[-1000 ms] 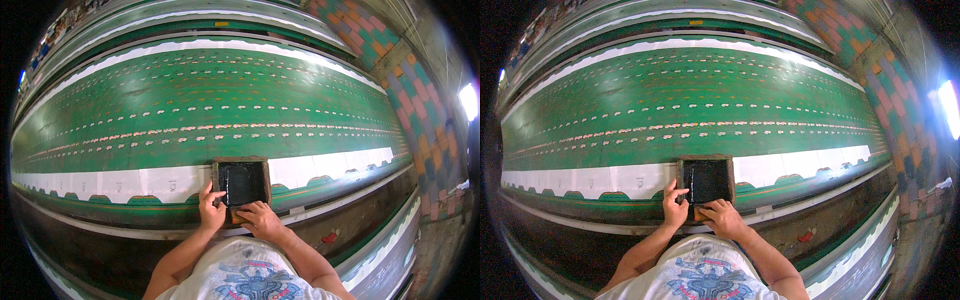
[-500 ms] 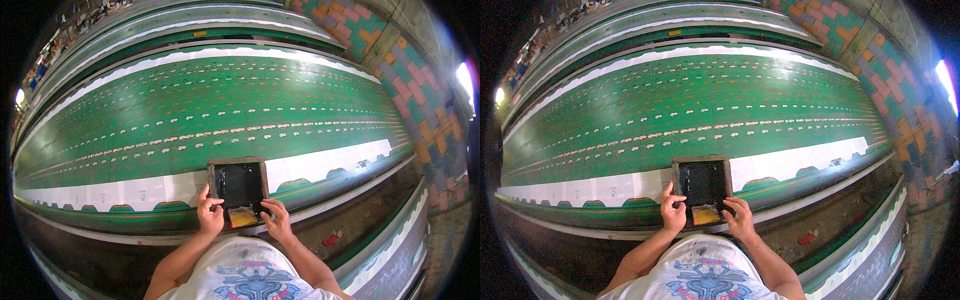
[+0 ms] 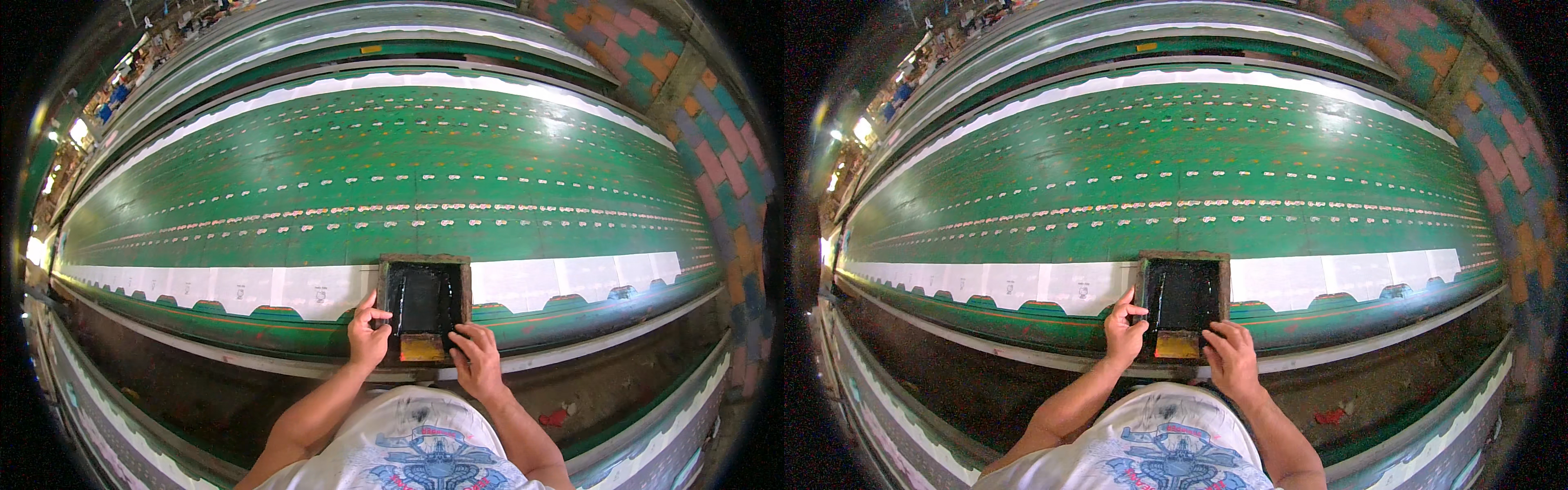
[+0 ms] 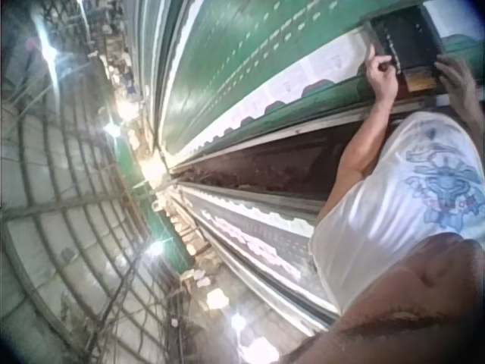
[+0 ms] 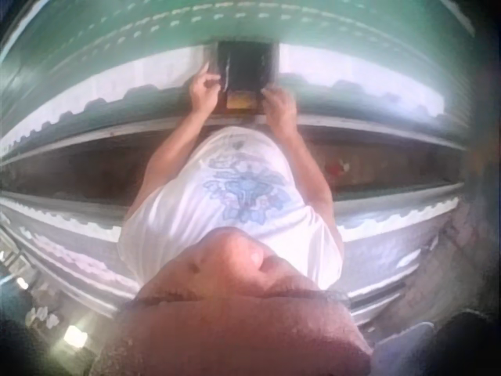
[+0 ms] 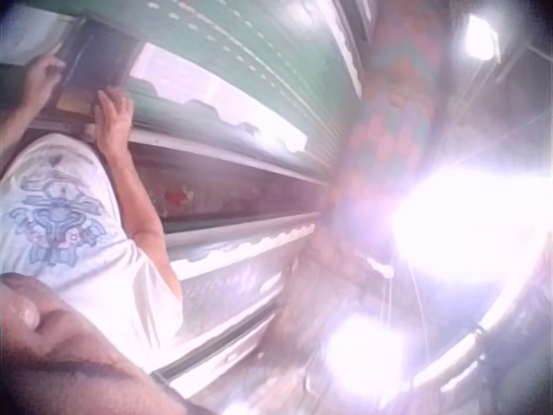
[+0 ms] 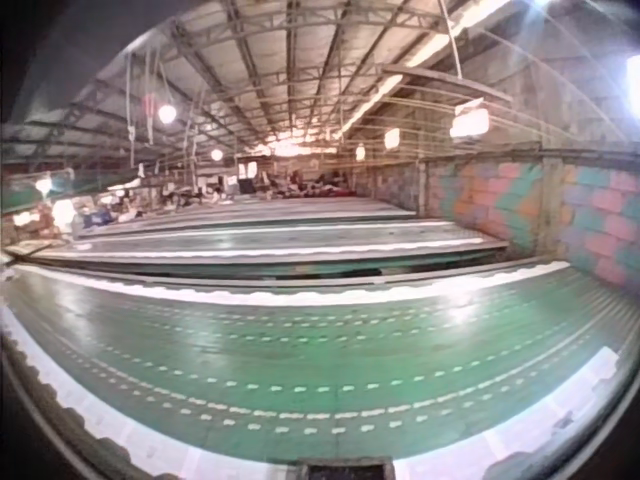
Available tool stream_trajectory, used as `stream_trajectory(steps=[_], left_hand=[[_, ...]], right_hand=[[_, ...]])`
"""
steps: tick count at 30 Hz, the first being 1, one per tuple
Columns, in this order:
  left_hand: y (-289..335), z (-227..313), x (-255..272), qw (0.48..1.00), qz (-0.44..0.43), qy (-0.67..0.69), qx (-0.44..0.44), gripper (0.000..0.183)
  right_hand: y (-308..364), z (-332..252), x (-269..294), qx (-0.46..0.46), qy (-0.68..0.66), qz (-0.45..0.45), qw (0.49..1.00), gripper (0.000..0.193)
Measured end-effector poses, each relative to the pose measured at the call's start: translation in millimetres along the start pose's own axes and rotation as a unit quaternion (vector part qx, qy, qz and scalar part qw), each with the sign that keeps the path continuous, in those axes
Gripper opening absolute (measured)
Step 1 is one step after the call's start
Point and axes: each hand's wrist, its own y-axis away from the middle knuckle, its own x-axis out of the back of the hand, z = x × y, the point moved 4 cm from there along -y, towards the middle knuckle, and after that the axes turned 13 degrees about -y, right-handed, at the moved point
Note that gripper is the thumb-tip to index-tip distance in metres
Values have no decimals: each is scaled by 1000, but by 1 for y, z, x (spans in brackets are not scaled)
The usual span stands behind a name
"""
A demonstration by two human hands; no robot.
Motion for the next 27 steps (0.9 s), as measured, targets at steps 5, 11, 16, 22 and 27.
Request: stream_trajectory(steps=[5,11,16,22,27], left_hand=[[1,10,0,999,-3,-38,-1,24],[1,19,-4,997,1,-77,16,21],[0,23,-2,996,-2,-90,4,21],[-1,26,-2,996,-13,-88,18,22],[-2,23,-2,995,-17,-100,-15,21]], right_hand=[[-32,-42,-20,76,14,-175,982,56],[-44,-27,-38,58,97,-267,957,54],[-99,-20,-23,15,98,-315,944,42],[-163,34,-42,14,124,-221,967,37],[-172,36,-48,15,142,-162,976,43]])
